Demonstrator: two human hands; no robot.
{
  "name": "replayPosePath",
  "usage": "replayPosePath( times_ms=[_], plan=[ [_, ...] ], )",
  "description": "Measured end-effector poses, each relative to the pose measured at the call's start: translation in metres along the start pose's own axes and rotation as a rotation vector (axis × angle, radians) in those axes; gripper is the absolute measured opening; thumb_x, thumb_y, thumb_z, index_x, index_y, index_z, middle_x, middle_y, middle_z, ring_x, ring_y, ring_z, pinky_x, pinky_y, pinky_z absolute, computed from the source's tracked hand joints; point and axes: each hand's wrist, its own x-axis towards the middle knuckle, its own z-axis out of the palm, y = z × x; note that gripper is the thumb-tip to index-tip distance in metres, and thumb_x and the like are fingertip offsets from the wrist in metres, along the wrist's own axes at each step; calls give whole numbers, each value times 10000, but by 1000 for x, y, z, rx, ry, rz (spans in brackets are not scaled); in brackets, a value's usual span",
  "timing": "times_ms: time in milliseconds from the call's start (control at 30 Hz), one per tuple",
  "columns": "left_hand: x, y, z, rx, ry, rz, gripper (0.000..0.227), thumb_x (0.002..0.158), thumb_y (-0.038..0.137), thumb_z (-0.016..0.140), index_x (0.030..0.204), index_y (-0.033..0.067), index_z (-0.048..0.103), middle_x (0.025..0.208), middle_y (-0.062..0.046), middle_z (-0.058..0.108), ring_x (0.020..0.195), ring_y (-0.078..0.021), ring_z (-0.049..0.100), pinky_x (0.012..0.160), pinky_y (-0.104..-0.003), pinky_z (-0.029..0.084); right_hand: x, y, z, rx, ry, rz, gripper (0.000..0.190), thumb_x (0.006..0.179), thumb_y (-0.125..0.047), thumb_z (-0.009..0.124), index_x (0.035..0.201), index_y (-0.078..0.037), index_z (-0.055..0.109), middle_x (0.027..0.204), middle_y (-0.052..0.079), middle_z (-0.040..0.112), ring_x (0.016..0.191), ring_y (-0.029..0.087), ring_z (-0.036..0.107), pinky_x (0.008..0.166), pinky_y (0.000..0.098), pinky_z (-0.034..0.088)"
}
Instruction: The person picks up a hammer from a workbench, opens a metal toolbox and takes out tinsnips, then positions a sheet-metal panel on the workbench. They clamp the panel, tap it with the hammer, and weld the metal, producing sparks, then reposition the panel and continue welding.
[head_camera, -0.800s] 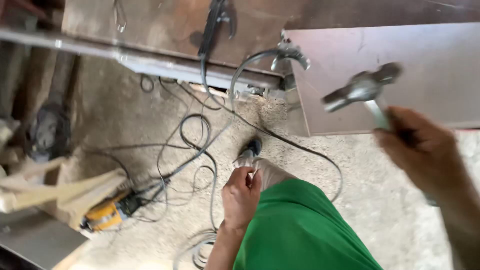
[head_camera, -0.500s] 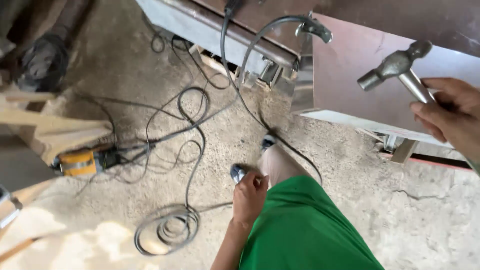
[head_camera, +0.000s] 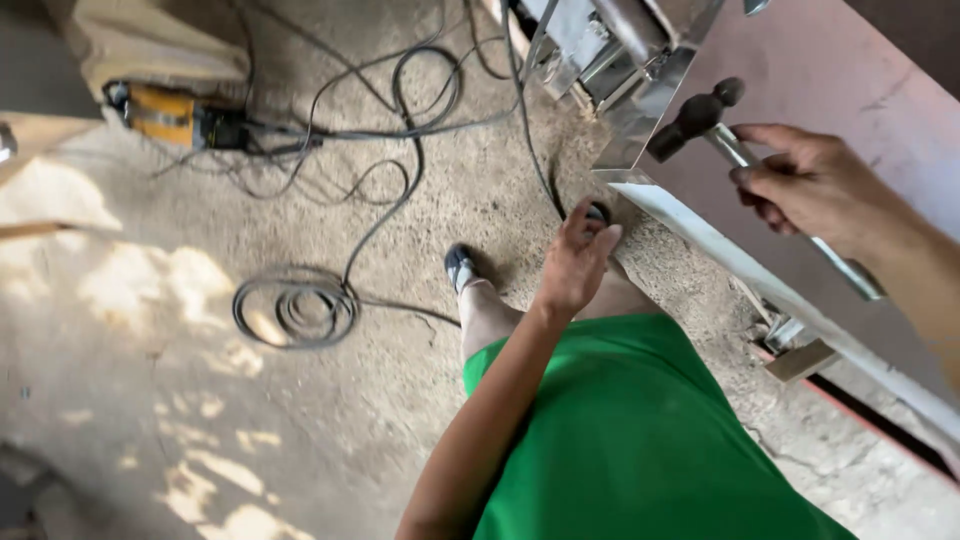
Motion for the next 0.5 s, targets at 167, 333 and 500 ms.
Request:
replayPosePath(
  times_ms=[167, 333, 500],
  plan=[
    [3, 20, 47, -428, 47, -12, 812, 908, 225, 444, 1635, 51, 126, 1517, -226, 448, 1160, -305, 524, 972, -405, 449, 41, 33, 7, 30, -160, -176, 572, 1009, -64, 585, 1555, -227, 536, 822, 101, 642, 503, 165, 449, 362, 310, 348],
    [11, 10, 65, -735, 93, -88, 823, 891, 163, 437, 1672, 162, 181, 1444, -120, 465, 925, -182, 503, 805, -330, 437, 57, 39, 12, 193, -270, -245, 577, 980, -115, 621, 1547, -130, 514, 768, 59, 622, 470, 131, 448, 348, 280, 337],
    [3, 15, 68, -405, 411, 104, 854, 874, 559, 457, 1485, -36, 417, 1549, -316, 438, 1457, -451, 426, 1173, -550, 379, 53, 17, 15, 36, -259, -151, 592, 1009, -129, 606, 1579, -235, 487, 799, 78, 621, 531, 164, 471, 422, 317, 371]
  ],
)
